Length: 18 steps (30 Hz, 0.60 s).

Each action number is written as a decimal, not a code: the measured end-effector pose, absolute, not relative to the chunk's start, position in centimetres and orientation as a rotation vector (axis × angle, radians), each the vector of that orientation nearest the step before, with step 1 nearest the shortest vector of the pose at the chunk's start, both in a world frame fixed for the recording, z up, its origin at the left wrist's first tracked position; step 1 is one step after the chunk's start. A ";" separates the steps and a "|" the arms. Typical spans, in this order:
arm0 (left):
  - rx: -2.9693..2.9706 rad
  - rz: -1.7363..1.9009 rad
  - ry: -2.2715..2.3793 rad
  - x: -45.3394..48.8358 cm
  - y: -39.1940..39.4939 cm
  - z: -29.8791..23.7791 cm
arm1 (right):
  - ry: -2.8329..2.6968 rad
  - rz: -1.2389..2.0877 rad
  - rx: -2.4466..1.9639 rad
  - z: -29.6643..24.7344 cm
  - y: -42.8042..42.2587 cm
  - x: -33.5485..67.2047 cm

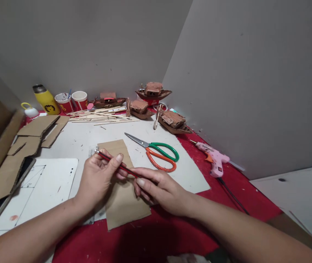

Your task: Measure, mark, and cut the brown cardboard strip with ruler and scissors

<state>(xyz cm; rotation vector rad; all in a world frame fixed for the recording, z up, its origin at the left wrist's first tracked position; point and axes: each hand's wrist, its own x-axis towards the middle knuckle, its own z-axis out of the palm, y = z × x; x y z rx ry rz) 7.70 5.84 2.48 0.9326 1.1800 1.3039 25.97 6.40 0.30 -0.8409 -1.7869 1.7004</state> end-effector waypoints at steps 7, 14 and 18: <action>0.900 1.373 1.213 7.0 6.4 2.8 | -1.764 1.694 -0.815 0.1 6.2 26.2; 0.896 1.370 1.190 7.0 6.5 2.7 | -1.552 1.922 -0.835 0.3 6.6 26.1; 0.943 1.392 1.166 7.0 6.2 3.0 | -1.441 2.018 -0.852 0.5 6.8 26.1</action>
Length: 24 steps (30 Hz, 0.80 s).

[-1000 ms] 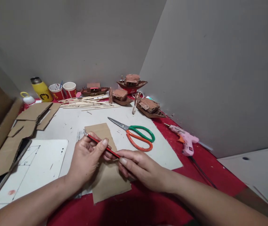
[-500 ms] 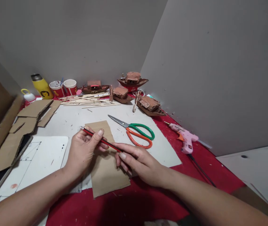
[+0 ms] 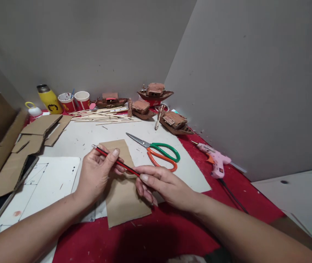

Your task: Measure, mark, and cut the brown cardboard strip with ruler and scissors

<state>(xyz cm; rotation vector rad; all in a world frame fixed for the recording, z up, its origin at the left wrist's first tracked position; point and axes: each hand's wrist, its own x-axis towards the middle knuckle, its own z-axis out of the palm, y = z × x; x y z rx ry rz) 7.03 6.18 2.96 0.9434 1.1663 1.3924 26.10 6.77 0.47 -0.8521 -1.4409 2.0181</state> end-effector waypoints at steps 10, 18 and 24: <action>1.045 1.390 1.117 7.3 5.3 3.0 | -1.315 2.069 -0.881 0.3 6.7 26.0; 1.063 1.363 1.094 7.8 4.7 3.1 | -1.317 2.082 -0.855 0.1 6.6 25.9; 1.108 1.364 1.075 7.8 4.3 2.5 | -1.311 2.069 -0.867 0.0 6.3 25.7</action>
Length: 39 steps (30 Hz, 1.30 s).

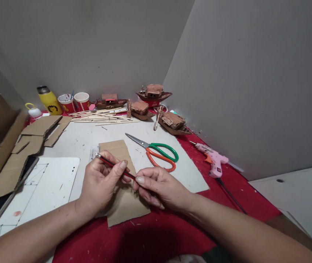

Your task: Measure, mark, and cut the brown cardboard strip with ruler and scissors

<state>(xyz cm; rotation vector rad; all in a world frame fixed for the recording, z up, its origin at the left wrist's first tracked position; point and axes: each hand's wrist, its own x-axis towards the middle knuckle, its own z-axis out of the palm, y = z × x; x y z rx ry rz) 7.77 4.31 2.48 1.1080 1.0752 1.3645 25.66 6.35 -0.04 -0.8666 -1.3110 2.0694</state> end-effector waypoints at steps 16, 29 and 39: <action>1.057 1.379 0.983 6.5 5.2 4.4 | -1.151 2.058 -0.748 0.9 7.4 26.2; 1.308 1.121 0.877 4.4 6.7 5.3 | -1.140 2.095 -0.731 0.9 7.6 26.6; 1.567 1.018 0.867 4.4 5.9 5.9 | -1.008 2.159 -0.784 0.5 7.3 26.1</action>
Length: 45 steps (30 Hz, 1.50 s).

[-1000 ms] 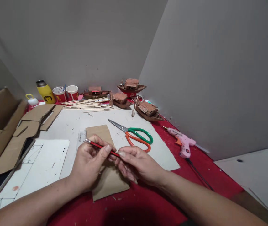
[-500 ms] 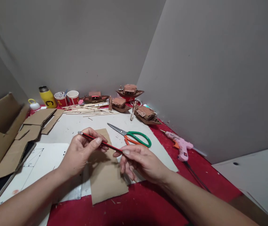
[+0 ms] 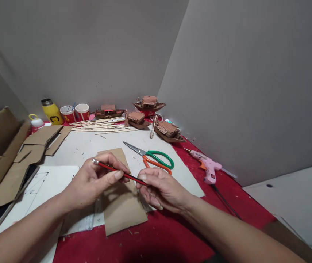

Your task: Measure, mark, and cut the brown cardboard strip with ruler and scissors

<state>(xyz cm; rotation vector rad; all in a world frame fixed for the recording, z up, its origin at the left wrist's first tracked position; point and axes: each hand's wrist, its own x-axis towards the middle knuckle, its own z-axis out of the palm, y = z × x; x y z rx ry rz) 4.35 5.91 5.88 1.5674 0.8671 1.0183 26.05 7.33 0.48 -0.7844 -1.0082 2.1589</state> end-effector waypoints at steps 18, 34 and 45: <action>1.432 1.056 0.846 3.1 6.8 6.7 | -1.057 2.112 -0.619 1.3 7.2 26.7; 1.502 0.985 0.881 5.0 5.4 5.6 | -1.197 2.058 -0.776 0.9 6.6 26.2; 1.314 1.037 0.932 5.8 5.2 5.4 | -1.642 2.124 -0.749 2.6 6.7 27.4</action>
